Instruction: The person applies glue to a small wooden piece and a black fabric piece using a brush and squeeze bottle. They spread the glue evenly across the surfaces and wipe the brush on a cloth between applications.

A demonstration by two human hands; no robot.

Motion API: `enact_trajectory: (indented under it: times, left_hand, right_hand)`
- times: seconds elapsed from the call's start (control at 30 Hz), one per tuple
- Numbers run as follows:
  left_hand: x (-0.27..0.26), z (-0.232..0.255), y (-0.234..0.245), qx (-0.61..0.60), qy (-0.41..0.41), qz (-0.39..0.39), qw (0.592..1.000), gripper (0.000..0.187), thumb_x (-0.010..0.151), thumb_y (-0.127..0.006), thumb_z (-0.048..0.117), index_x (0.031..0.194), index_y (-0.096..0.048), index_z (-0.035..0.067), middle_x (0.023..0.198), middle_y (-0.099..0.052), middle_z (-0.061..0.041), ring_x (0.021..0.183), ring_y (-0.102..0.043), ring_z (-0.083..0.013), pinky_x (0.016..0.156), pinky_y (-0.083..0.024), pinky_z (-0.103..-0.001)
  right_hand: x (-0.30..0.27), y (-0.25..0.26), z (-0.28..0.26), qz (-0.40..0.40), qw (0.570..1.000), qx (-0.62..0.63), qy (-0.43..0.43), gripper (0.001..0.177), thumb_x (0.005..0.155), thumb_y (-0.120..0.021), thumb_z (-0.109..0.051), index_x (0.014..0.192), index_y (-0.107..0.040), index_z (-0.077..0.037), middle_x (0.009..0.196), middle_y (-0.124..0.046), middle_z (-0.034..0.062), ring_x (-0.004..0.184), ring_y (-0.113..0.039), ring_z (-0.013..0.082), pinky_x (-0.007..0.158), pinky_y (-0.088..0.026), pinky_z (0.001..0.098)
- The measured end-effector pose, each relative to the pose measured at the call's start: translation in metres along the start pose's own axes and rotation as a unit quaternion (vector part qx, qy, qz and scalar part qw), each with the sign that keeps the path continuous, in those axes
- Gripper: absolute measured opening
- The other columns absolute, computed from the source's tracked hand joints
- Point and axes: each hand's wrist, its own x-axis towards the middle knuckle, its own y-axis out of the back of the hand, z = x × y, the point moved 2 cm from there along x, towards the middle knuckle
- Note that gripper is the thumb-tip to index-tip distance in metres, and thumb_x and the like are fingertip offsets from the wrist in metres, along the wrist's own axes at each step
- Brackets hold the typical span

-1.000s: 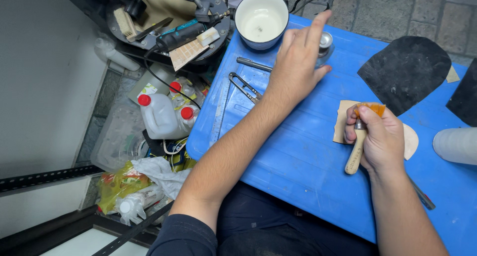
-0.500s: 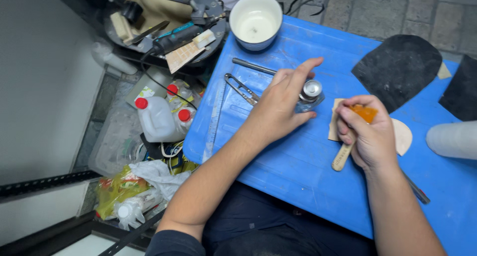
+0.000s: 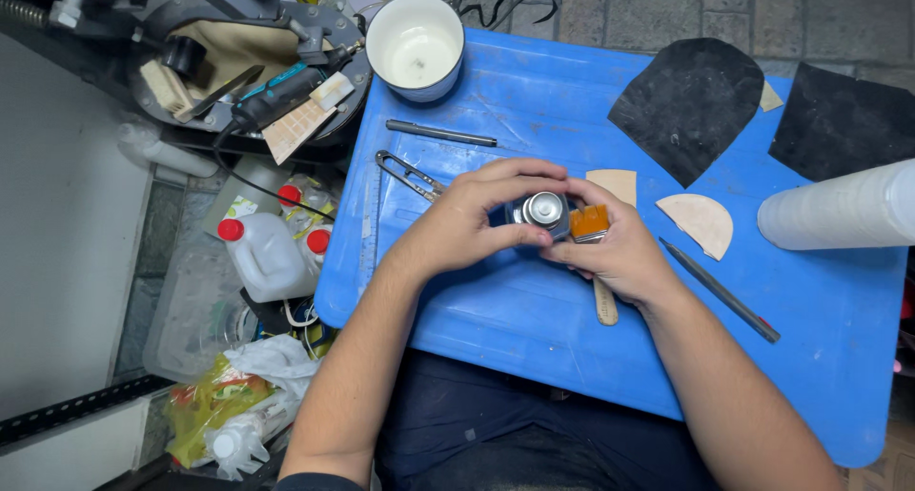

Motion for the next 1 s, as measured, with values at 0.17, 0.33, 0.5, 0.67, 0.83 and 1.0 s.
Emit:
enact_trajectory:
  times: [0.17, 0.33, 0.5, 0.67, 0.83, 1.0]
  left_hand:
    - [-0.005, -0.007, -0.007, 0.054, -0.025, 0.046, 0.997, 0.049, 0.084, -0.086, 0.026, 0.128, -0.069, 0.010, 0.134, -0.071, -0.007, 0.129, -0.066, -0.0276, 0.112, -0.052, -0.040]
    - [-0.011, -0.002, -0.022, 0.056, 0.004, 0.144, 0.988, 0.046, 0.084, -0.086, 0.030, 0.117, -0.067, 0.004, 0.124, -0.070, -0.010, 0.119, -0.070, -0.0270, 0.104, -0.057, -0.036]
    - [-0.011, 0.007, -0.035, 0.128, 0.145, 0.243, 0.950, 0.058, 0.071, -0.093, 0.042, 0.094, -0.059, 0.002, 0.104, -0.066, -0.012, 0.098, -0.069, -0.0274, 0.087, -0.056, -0.035]
    - [-0.023, 0.022, -0.022, 0.137, -0.012, 0.202, 0.970, 0.074, 0.080, -0.088, 0.032, 0.134, -0.048, 0.001, 0.127, -0.062, -0.015, 0.123, -0.061, -0.0309, 0.109, -0.049, -0.038]
    - [-0.028, 0.025, -0.016, 0.128, 0.006, 0.138, 0.982, 0.066, 0.093, -0.082, 0.023, 0.147, -0.048, 0.008, 0.133, -0.063, -0.012, 0.124, -0.064, -0.0274, 0.108, -0.053, -0.034]
    - [-0.020, 0.030, -0.020, 0.090, 0.044, 0.212, 0.972, 0.063, 0.087, -0.087, 0.029, 0.138, -0.056, 0.008, 0.121, -0.062, -0.011, 0.112, -0.066, -0.0246, 0.100, -0.055, -0.035]
  right_hand:
    - [0.001, -0.001, 0.002, -0.004, 1.000, -0.028, 0.009, 0.073, 0.072, -0.081, 0.002, 0.140, -0.058, -0.008, 0.088, -0.068, 0.0018, 0.061, -0.059, 0.0051, 0.046, -0.044, 0.0194]
    - [0.000, -0.009, 0.003, 0.013, 0.998, -0.047, 0.038, 0.070, 0.074, -0.082, 0.003, 0.139, -0.058, -0.008, 0.088, -0.065, 0.0009, 0.061, -0.057, 0.0046, 0.045, -0.044, 0.0204]
    - [-0.002, -0.019, 0.003, 0.016, 0.998, -0.043, 0.042, 0.071, 0.073, -0.080, 0.005, 0.139, -0.059, -0.011, 0.091, -0.065, -0.0006, 0.059, -0.054, 0.0043, 0.044, -0.044, 0.0210]
    - [-0.004, -0.014, 0.001, 0.016, 0.994, -0.081, 0.069, 0.071, 0.076, -0.080, -0.002, 0.143, -0.059, -0.013, 0.095, -0.067, -0.0009, 0.061, -0.055, 0.0031, 0.047, -0.045, 0.0193]
    - [-0.006, -0.013, 0.001, 0.027, 0.994, -0.092, 0.053, 0.072, 0.073, -0.086, -0.009, 0.140, -0.060, -0.011, 0.092, -0.067, 0.0006, 0.063, -0.056, 0.0033, 0.048, -0.044, 0.0194]
    - [-0.005, -0.014, 0.003, 0.027, 0.995, -0.086, 0.037, 0.073, 0.074, -0.086, -0.011, 0.141, -0.059, -0.009, 0.099, -0.069, 0.0057, 0.068, -0.058, 0.0055, 0.052, -0.046, 0.0217]
